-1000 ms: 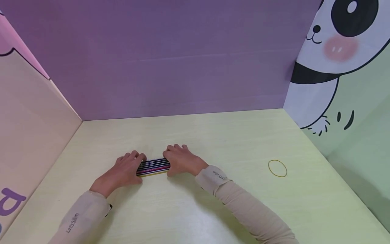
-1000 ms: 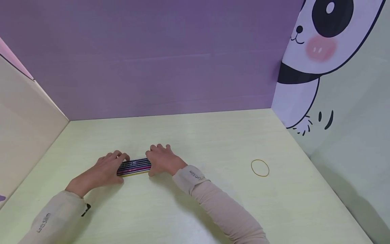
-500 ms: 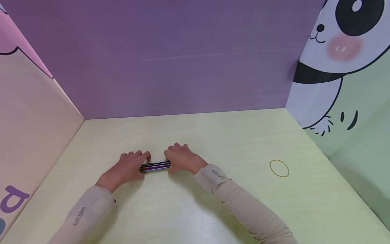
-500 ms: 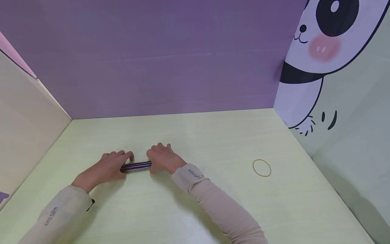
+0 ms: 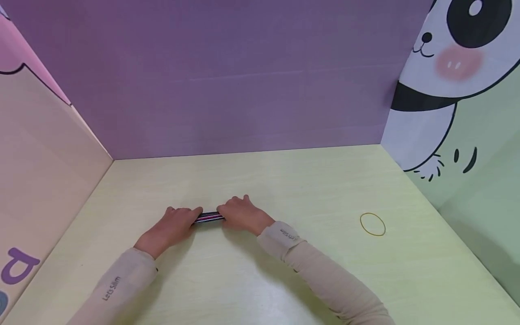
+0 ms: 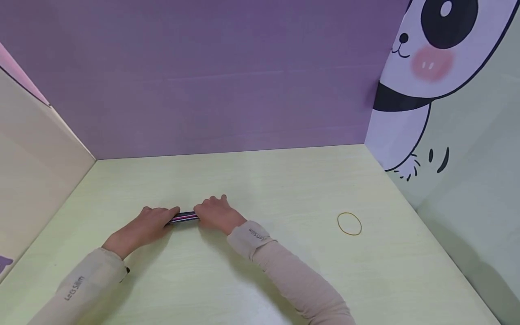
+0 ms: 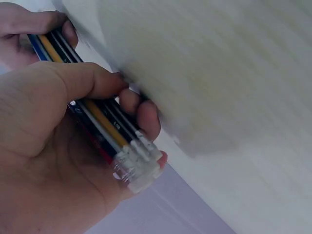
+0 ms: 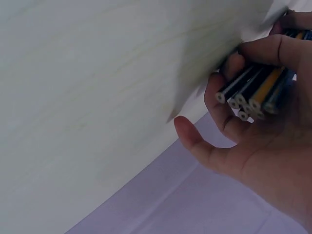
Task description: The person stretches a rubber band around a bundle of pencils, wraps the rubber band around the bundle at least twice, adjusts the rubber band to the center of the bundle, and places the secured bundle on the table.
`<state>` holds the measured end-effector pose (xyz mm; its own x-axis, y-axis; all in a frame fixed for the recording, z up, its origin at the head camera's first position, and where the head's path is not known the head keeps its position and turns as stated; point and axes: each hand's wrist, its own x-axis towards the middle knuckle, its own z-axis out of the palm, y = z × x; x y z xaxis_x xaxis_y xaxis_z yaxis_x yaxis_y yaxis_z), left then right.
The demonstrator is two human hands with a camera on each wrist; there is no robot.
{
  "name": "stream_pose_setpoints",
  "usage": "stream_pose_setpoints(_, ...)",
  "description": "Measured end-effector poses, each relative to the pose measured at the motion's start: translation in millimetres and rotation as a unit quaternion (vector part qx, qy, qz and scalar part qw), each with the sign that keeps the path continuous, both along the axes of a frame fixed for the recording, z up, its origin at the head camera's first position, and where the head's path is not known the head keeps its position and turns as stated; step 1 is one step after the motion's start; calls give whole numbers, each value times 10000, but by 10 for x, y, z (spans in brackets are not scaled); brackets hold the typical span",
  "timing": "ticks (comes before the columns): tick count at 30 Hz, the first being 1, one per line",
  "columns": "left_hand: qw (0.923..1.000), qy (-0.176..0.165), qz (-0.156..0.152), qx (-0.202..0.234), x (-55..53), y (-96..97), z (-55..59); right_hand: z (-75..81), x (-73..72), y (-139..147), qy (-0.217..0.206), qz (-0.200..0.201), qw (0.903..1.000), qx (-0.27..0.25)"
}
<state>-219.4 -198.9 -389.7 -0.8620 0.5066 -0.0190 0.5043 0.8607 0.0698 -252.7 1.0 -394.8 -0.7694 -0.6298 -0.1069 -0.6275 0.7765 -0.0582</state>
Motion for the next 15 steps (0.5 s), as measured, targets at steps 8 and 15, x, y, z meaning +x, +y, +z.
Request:
stream_pose_setpoints(8, 9990, 132, -234, 350, 47, 17, 33, 44, 24, 155, -324, -14, 9984, -460)
stream_pose_setpoints(15, 9953, 407, -375, 795, 37, 79, 56, 175, 81, 287, 97, 333, 9972, -657)
